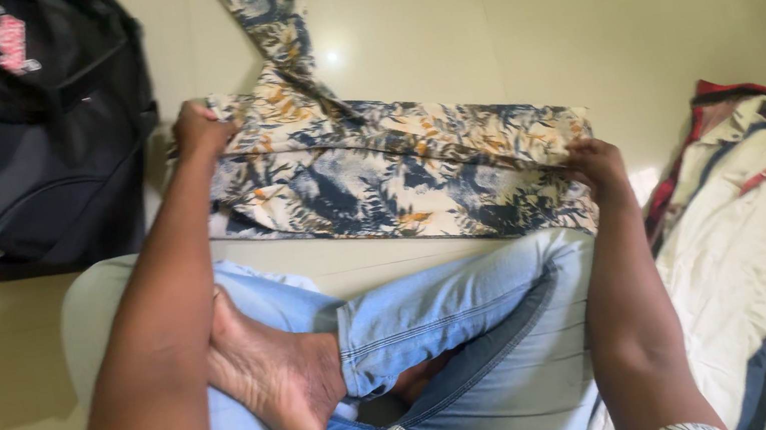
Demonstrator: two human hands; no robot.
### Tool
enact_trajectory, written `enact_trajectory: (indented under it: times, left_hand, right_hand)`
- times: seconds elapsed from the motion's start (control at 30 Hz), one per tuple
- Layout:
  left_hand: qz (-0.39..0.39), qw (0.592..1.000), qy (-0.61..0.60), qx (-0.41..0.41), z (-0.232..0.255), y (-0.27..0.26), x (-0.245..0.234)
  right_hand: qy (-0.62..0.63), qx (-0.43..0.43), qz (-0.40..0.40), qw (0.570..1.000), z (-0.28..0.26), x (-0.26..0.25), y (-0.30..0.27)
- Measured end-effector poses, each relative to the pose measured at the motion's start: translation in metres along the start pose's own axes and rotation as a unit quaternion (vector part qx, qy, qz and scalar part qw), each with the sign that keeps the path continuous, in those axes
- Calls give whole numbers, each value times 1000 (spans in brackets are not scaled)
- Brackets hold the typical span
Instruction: The person spreads out a long-sleeved shirt on the floor, buttons the front, and folds the shirt by tucking the sleeves and sides before placing it into a black bag.
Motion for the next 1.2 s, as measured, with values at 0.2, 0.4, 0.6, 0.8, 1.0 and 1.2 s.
enact_trajectory:
  times: [0.2, 0.4, 0.6, 0.8, 1.0, 1.2]
  left_hand:
    - [-187, 896, -403, -22, 35, 3, 12]
    - [-229, 948, -216, -41, 50, -30, -18]
    - [-42, 975, 127, 177, 97, -33, -46]
    - [-257, 909, 258, 201, 108, -82, 40]
    - [-262, 916, 253, 167, 108, -95, 49]
    - [-269, 916, 250, 163, 122, -97, 50]
  right_hand:
    - [98, -45, -35, 994, 2, -12, 1]
    - [-32, 8, -25, 999, -7, -1, -35]
    - [-389, -161, 128, 898, -71, 31, -39]
    - [-550, -110, -7, 828, -43, 127, -4]
    - [-600, -103, 46, 792, -71, 164, -9]
    - [-600, -364, -128, 701, -94, 285, -51]
Point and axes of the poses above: each hand's wrist, its own y-axis towards the middle knuckle, its own x-axis out of the palm, z = x × y, the point moved 9 cm from there along y, towards the middle knuckle, and after that the axes turned 1 degree about y, right-handed, at the moved point
